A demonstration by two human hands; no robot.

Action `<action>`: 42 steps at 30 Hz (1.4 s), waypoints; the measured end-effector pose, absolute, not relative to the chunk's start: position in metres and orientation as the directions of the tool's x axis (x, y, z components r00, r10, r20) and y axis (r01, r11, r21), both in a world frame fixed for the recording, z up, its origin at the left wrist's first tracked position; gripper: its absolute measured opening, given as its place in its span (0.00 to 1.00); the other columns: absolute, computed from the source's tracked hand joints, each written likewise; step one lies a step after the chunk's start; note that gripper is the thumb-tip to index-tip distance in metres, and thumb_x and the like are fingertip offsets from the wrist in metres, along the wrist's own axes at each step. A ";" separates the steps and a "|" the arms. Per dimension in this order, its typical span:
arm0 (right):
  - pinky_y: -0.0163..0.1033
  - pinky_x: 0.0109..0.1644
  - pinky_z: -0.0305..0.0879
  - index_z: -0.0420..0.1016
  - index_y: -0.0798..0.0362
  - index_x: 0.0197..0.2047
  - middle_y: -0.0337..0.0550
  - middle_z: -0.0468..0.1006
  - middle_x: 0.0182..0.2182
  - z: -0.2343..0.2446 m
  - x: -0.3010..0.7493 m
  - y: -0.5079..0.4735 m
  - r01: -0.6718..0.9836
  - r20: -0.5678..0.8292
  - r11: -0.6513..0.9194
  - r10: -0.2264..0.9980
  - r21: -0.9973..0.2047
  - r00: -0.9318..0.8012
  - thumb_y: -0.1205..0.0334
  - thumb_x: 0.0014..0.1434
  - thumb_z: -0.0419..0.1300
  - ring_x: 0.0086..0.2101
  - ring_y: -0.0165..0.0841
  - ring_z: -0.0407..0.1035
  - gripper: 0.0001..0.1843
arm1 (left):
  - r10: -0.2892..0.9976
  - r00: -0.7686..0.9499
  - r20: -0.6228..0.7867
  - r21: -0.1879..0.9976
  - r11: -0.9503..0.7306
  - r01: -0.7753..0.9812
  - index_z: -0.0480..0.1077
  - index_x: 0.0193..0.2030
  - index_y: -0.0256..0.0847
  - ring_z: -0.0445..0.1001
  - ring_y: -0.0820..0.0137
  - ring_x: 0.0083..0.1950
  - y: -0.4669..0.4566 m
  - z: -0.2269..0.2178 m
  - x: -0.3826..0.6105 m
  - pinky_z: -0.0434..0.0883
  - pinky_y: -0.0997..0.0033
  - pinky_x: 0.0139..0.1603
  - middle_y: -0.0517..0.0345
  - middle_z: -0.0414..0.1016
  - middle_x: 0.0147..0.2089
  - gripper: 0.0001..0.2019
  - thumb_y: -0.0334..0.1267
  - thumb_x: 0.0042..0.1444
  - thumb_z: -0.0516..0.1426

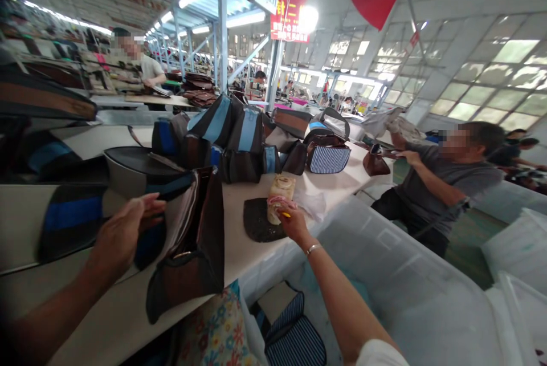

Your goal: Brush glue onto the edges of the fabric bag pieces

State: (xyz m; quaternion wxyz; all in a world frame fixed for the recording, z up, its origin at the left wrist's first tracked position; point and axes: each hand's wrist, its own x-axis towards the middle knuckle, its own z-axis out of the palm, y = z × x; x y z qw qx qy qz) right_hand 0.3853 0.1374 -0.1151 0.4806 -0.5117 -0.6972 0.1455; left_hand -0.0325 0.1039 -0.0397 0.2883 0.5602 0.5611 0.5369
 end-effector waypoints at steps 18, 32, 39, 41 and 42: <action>0.38 0.25 0.69 0.81 0.56 0.45 0.48 0.81 0.31 -0.107 0.378 0.098 0.488 0.422 0.281 0.883 -0.826 0.206 0.38 0.58 0.58 0.25 0.35 0.71 0.29 | 0.810 -0.043 0.585 0.667 -0.451 0.593 0.71 0.56 0.48 0.73 0.65 0.52 -0.008 -0.079 0.007 0.71 0.66 0.55 0.56 0.70 0.51 0.19 0.48 0.59 0.59; 0.33 0.25 0.62 0.75 0.52 0.35 0.38 0.75 0.26 0.084 0.261 0.023 0.091 0.597 0.590 0.795 -0.803 0.110 0.51 0.62 0.63 0.21 0.27 0.63 0.12 | 0.904 0.147 0.402 0.829 -0.428 0.362 0.75 0.38 0.43 0.72 0.69 0.42 0.011 0.009 0.004 0.68 0.71 0.46 0.59 0.69 0.38 0.12 0.46 0.63 0.54; 0.34 0.26 0.59 0.74 0.52 0.34 0.37 0.71 0.24 0.112 0.205 0.016 0.344 0.662 0.758 0.652 -0.554 -0.369 0.55 0.66 0.58 0.23 0.27 0.63 0.12 | 0.900 0.168 0.402 0.826 -0.435 0.357 0.73 0.33 0.41 0.72 0.68 0.40 -0.004 0.025 0.008 0.68 0.71 0.42 0.58 0.69 0.36 0.13 0.45 0.62 0.53; 0.34 0.28 0.59 0.73 0.52 0.32 0.37 0.71 0.24 0.118 0.202 0.018 0.419 0.662 0.803 0.590 -0.423 -0.462 0.58 0.66 0.57 0.24 0.28 0.64 0.11 | 0.904 0.163 0.395 0.832 -0.428 0.353 0.73 0.33 0.41 0.72 0.69 0.39 -0.006 0.023 0.007 0.68 0.72 0.41 0.58 0.69 0.36 0.12 0.44 0.62 0.54; 0.34 0.28 0.59 0.73 0.52 0.32 0.37 0.71 0.24 0.121 0.202 0.017 0.441 0.663 0.812 0.574 -0.383 -0.481 0.59 0.66 0.57 0.25 0.28 0.65 0.11 | 0.907 0.157 0.391 0.836 -0.422 0.352 0.74 0.33 0.41 0.72 0.69 0.39 -0.005 0.021 0.006 0.68 0.72 0.41 0.59 0.69 0.36 0.12 0.43 0.62 0.54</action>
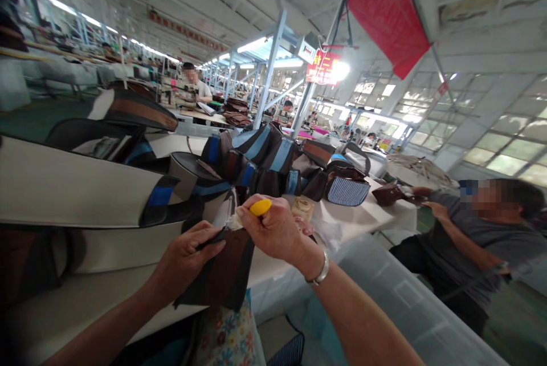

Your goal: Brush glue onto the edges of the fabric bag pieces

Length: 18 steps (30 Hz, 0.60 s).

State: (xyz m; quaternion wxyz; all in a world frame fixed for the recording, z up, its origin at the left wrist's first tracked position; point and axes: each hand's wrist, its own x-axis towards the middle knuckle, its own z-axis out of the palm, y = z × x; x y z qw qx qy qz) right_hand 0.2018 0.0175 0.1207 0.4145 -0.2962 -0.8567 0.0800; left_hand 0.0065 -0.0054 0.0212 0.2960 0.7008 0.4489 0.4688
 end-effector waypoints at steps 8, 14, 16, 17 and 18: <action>0.36 0.36 0.62 0.71 0.51 0.35 0.37 0.74 0.28 0.124 0.201 0.012 0.357 0.638 0.900 0.431 -0.250 -0.639 0.63 0.65 0.58 0.29 0.29 0.68 0.06 | 0.912 0.126 0.391 0.850 -0.410 0.330 0.76 0.34 0.42 0.72 0.69 0.38 -0.003 0.020 0.003 0.68 0.73 0.40 0.59 0.70 0.35 0.11 0.43 0.60 0.55; 0.37 0.32 0.60 0.70 0.51 0.31 0.38 0.73 0.25 0.127 0.222 0.008 0.496 0.631 0.831 0.530 -0.253 -0.567 0.62 0.65 0.57 0.26 0.30 0.66 0.09 | 0.911 0.138 0.389 0.864 -0.413 0.290 0.76 0.34 0.42 0.72 0.68 0.40 -0.005 0.021 0.004 0.69 0.73 0.40 0.58 0.70 0.35 0.12 0.45 0.60 0.55; 0.37 0.32 0.60 0.71 0.51 0.32 0.38 0.73 0.25 0.126 0.224 0.005 0.474 0.653 0.844 0.510 -0.251 -0.560 0.62 0.65 0.57 0.26 0.30 0.66 0.08 | 0.916 0.130 0.379 0.870 -0.400 0.287 0.77 0.35 0.42 0.72 0.67 0.40 -0.004 0.020 0.003 0.69 0.73 0.40 0.58 0.71 0.36 0.12 0.45 0.60 0.55; 0.37 0.33 0.61 0.71 0.50 0.34 0.38 0.73 0.26 0.125 0.224 0.005 0.446 0.652 0.858 0.493 -0.254 -0.576 0.62 0.65 0.57 0.27 0.30 0.66 0.07 | 0.920 0.130 0.371 0.873 -0.393 0.289 0.77 0.35 0.42 0.72 0.67 0.40 -0.003 0.019 0.002 0.69 0.73 0.40 0.58 0.71 0.36 0.13 0.45 0.60 0.55; 0.37 0.34 0.61 0.71 0.50 0.35 0.38 0.74 0.27 0.123 0.225 0.005 0.419 0.645 0.870 0.479 -0.258 -0.596 0.62 0.66 0.57 0.28 0.30 0.67 0.06 | 0.922 0.131 0.364 0.874 -0.387 0.293 0.77 0.35 0.43 0.72 0.67 0.40 -0.003 0.019 0.001 0.69 0.73 0.39 0.58 0.72 0.36 0.13 0.45 0.60 0.55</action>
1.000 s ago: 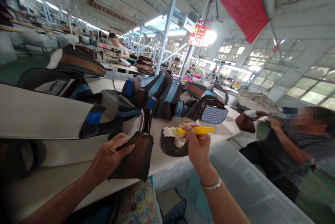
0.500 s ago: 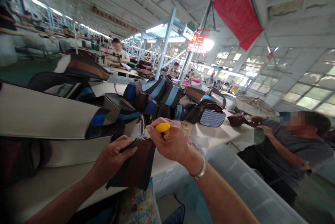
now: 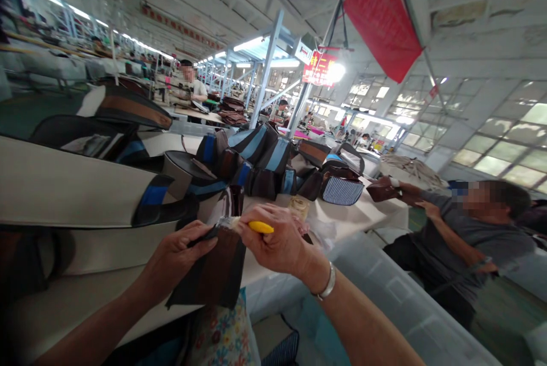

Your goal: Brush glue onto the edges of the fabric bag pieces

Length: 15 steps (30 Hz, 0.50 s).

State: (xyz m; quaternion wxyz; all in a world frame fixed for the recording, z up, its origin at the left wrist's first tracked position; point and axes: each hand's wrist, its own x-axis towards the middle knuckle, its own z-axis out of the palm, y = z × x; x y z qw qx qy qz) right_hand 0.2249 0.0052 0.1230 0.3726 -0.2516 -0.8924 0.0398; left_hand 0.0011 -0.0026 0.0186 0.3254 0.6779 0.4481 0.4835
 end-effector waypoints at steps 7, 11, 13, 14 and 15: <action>0.38 0.33 0.60 0.71 0.51 0.34 0.38 0.73 0.25 0.125 0.232 0.002 0.437 0.669 0.856 0.497 -0.276 -0.552 0.63 0.66 0.56 0.27 0.30 0.65 0.07 | 0.924 0.130 0.359 0.880 -0.382 0.284 0.78 0.39 0.43 0.75 0.65 0.44 0.001 0.017 -0.006 0.70 0.70 0.46 0.58 0.76 0.39 0.12 0.45 0.60 0.56; 0.38 0.35 0.62 0.71 0.51 0.35 0.38 0.74 0.27 0.120 0.230 0.004 0.375 0.634 0.880 0.472 -0.292 -0.613 0.63 0.65 0.57 0.28 0.30 0.67 0.06 | 0.921 0.131 0.366 0.872 -0.388 0.298 0.79 0.42 0.44 0.75 0.65 0.44 0.002 0.018 -0.008 0.71 0.69 0.46 0.58 0.77 0.39 0.12 0.45 0.60 0.56; 0.37 0.34 0.61 0.71 0.51 0.33 0.38 0.73 0.26 0.120 0.233 0.006 0.445 0.610 0.851 0.515 -0.279 -0.603 0.62 0.65 0.58 0.28 0.30 0.67 0.07 | 0.914 0.131 0.384 0.854 -0.406 0.326 0.79 0.41 0.44 0.75 0.65 0.43 0.002 0.019 -0.009 0.71 0.69 0.45 0.58 0.77 0.39 0.12 0.45 0.59 0.56; 0.37 0.32 0.60 0.71 0.51 0.32 0.38 0.73 0.25 0.121 0.235 0.006 0.479 0.612 0.830 0.543 -0.286 -0.576 0.62 0.65 0.58 0.27 0.30 0.66 0.08 | 0.908 0.134 0.397 0.842 -0.418 0.342 0.79 0.40 0.44 0.75 0.65 0.43 0.002 0.019 -0.009 0.71 0.69 0.45 0.58 0.77 0.39 0.11 0.45 0.59 0.56; 0.37 0.31 0.60 0.71 0.51 0.32 0.38 0.72 0.24 0.123 0.236 0.006 0.494 0.619 0.813 0.565 -0.308 -0.545 0.61 0.65 0.57 0.26 0.30 0.66 0.09 | 0.902 0.139 0.410 0.829 -0.432 0.357 0.79 0.39 0.44 0.75 0.65 0.42 0.001 0.019 -0.009 0.71 0.69 0.45 0.58 0.77 0.38 0.11 0.44 0.59 0.56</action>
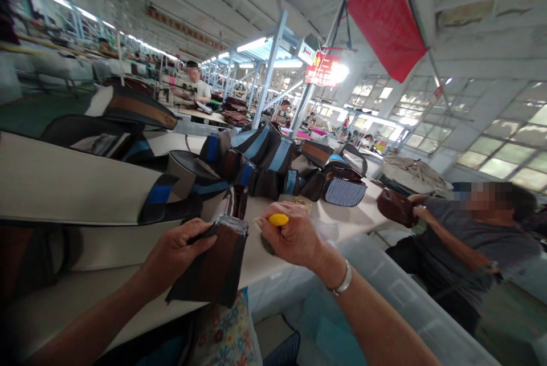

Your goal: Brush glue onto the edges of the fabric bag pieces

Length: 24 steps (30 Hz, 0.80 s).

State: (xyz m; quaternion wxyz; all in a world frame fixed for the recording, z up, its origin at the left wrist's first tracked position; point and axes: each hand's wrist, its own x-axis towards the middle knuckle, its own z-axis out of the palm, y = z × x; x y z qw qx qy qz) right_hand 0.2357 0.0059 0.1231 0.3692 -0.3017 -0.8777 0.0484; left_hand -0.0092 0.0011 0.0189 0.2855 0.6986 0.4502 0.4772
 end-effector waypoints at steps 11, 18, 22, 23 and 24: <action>0.37 0.35 0.61 0.70 0.51 0.34 0.38 0.73 0.27 0.118 0.205 0.010 0.372 0.540 0.876 0.483 -0.308 -0.689 0.63 0.65 0.56 0.28 0.30 0.67 0.07 | 0.872 0.199 0.447 0.796 -0.489 0.356 0.78 0.38 0.43 0.73 0.68 0.40 -0.003 0.016 -0.005 0.70 0.72 0.43 0.58 0.75 0.36 0.09 0.40 0.61 0.55; 0.37 0.32 0.61 0.69 0.50 0.32 0.37 0.72 0.24 0.142 0.211 -0.002 0.435 0.584 0.856 0.512 -0.281 -0.630 0.62 0.65 0.57 0.26 0.29 0.66 0.09 | 0.799 0.182 0.573 0.632 -0.572 0.523 0.75 0.47 0.41 0.73 0.69 0.41 -0.009 -0.004 0.006 0.71 0.72 0.42 0.55 0.73 0.39 0.11 0.36 0.65 0.52; 0.35 0.28 0.59 0.71 0.51 0.34 0.37 0.71 0.25 0.128 0.203 0.002 0.439 0.554 0.769 0.639 -0.465 -0.533 0.58 0.67 0.56 0.24 0.28 0.64 0.10 | 0.627 0.316 0.712 0.251 -0.647 0.720 0.73 0.49 0.36 0.71 0.64 0.42 -0.011 -0.018 0.010 0.72 0.64 0.46 0.51 0.73 0.39 0.12 0.30 0.64 0.50; 0.35 0.28 0.59 0.71 0.51 0.34 0.37 0.71 0.25 0.125 0.201 0.004 0.450 0.522 0.759 0.651 -0.471 -0.552 0.57 0.67 0.56 0.24 0.28 0.64 0.10 | 0.598 0.351 0.721 0.169 -0.643 0.747 0.72 0.49 0.35 0.71 0.63 0.42 -0.011 -0.020 0.011 0.73 0.62 0.47 0.50 0.73 0.39 0.11 0.30 0.64 0.51; 0.35 0.28 0.59 0.71 0.51 0.33 0.37 0.71 0.25 0.123 0.201 0.007 0.468 0.489 0.756 0.653 -0.457 -0.578 0.58 0.66 0.56 0.24 0.28 0.63 0.11 | 0.580 0.380 0.720 0.104 -0.632 0.768 0.72 0.49 0.34 0.71 0.62 0.42 -0.011 -0.021 0.011 0.73 0.61 0.48 0.49 0.74 0.40 0.11 0.29 0.63 0.52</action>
